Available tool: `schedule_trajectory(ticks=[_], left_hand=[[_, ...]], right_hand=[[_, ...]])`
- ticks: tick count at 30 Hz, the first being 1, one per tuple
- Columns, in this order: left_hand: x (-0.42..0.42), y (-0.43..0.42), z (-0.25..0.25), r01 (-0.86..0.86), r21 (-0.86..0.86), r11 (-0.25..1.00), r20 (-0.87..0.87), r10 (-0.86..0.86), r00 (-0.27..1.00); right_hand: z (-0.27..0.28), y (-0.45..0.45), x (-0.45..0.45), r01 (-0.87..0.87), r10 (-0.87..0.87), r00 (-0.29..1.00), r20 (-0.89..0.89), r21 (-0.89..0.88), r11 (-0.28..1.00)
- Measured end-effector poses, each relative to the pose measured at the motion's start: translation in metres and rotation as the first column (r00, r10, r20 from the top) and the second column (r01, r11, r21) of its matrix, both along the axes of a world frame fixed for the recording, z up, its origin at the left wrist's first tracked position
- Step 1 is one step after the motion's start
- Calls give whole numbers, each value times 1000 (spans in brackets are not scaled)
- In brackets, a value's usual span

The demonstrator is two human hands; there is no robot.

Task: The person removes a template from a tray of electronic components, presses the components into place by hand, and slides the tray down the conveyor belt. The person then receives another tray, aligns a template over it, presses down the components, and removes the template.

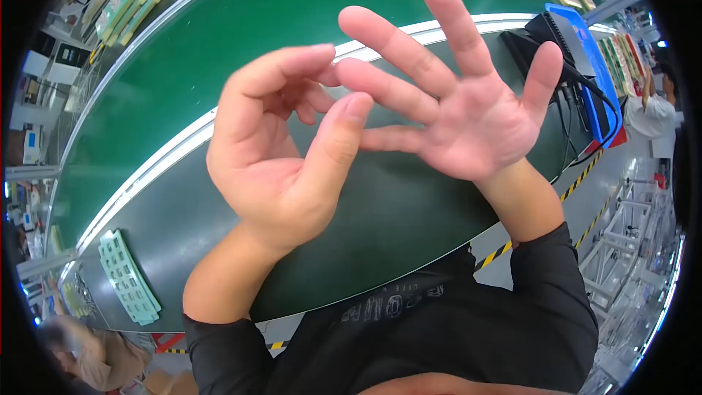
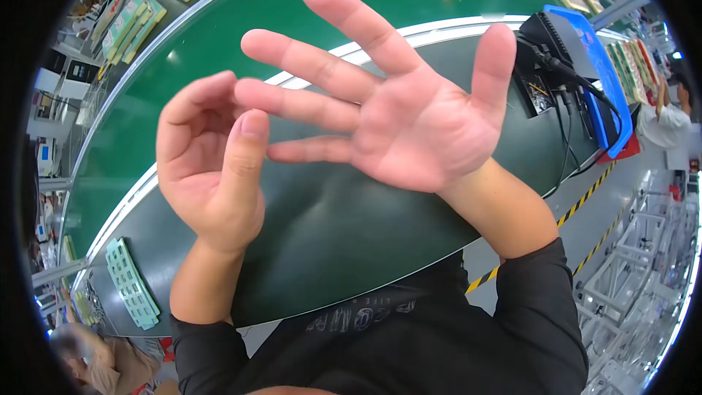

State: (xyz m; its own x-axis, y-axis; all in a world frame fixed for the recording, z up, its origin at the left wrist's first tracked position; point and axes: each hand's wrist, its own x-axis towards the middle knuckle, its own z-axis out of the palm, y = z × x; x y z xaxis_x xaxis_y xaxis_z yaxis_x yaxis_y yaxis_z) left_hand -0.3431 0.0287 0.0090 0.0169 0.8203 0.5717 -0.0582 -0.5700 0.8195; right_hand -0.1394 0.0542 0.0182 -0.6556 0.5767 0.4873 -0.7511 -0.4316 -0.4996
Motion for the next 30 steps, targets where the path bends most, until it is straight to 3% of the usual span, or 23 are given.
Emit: schedule_trajectory(ticks=[3, 8, 12, 15, 21, 25, 27, 28, 29, 30], left_hand=[[-6, 0, 11, 37, -11, 999, -77, -38, 996], [-10, 3, 7, 24, 117, 993, -195, 0, 981], [-10, 1, 8, 95, -47, 994, -25, -96, 995], [-7, -3, 19, 69, -172, 983, 28, -65, 997], [-15, 7, 15, 181, -211, 961, 215, -135, 967], [-17, 6, 16, 215, -185, 959, 210, -175, 962], [-16, 5, 18, 217, -190, 957, 194, -180, 964], [-16, 5, 18, 217, -193, 957, 183, -182, 966], [-16, 5, 18, 215, -198, 956, 167, -183, 969], [-15, 4, 18, 211, -207, 955, 157, -180, 971]], right_hand=[[0, 1, -1, -24, 24, 1000, 9, 13, 1000], [-5, 6, 2, -62, 59, 998, 34, 105, 993], [-4, 2, 1, -74, 65, 995, 80, 115, 991], [-3, 0, 0, -70, 63, 996, 63, 111, 991], [-4, 1, -1, -49, 43, 998, 51, 121, 991], [-6, 1, 1, 48, -59, 994, 91, 118, 992], [-10, 2, 7, 255, -373, 892, 254, 398, 881], [-12, 2, 14, 335, -642, 703, 307, 653, 679], [-11, 3, 17, 345, -814, 533, 231, 819, 458], [-10, 5, 16, 302, -919, 392, 35, 939, 165]])
